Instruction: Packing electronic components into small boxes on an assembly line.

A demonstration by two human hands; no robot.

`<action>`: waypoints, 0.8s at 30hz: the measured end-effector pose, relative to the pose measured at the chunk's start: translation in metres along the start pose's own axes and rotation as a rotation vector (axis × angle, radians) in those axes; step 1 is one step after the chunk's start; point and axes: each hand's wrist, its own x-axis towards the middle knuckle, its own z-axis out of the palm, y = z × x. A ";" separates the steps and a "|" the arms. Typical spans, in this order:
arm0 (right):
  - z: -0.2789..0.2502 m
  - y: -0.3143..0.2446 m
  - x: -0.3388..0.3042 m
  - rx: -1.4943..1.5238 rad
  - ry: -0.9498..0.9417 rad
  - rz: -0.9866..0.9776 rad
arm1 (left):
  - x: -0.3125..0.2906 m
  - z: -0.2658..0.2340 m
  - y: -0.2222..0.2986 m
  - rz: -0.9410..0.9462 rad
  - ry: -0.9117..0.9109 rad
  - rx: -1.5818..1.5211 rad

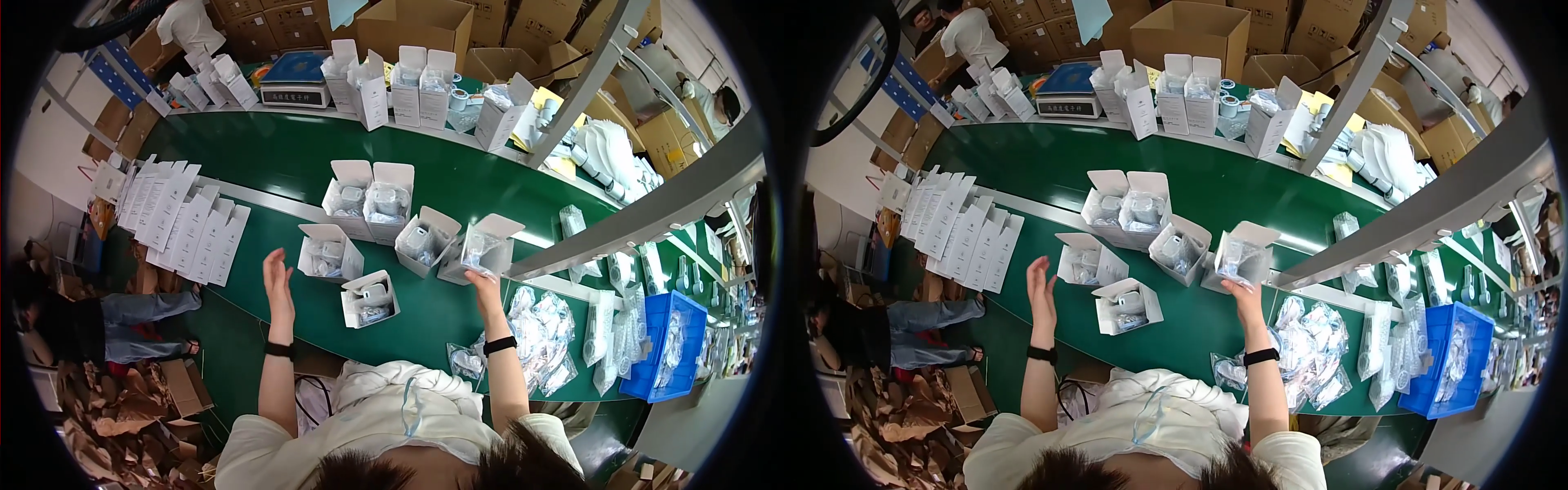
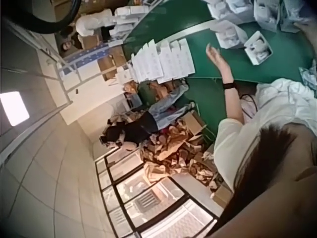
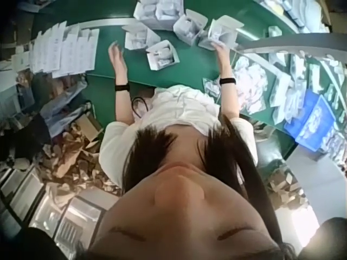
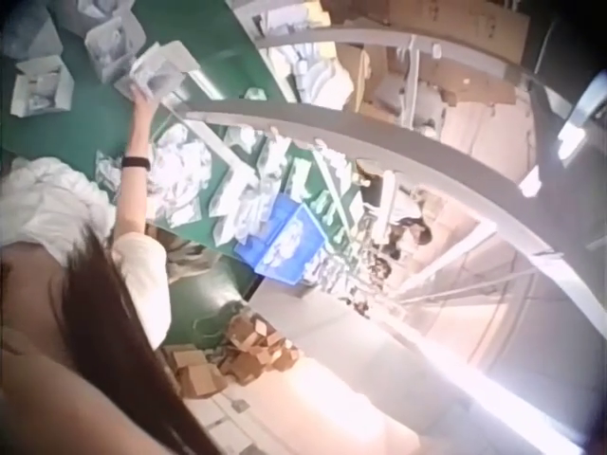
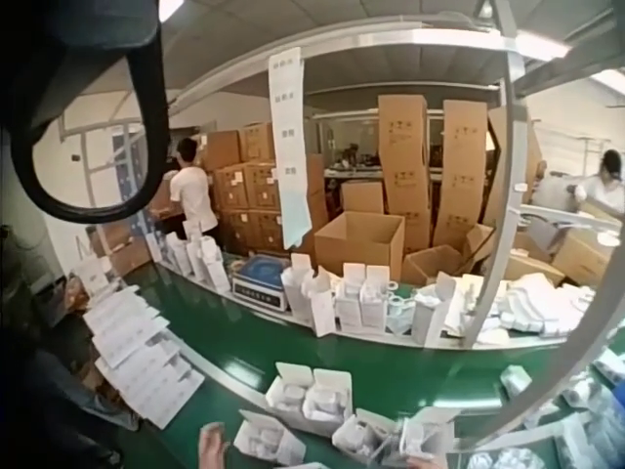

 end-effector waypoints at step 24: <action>0.044 0.011 -0.005 0.170 -0.379 -0.063 | 0.094 0.013 -0.035 -0.231 -0.183 0.038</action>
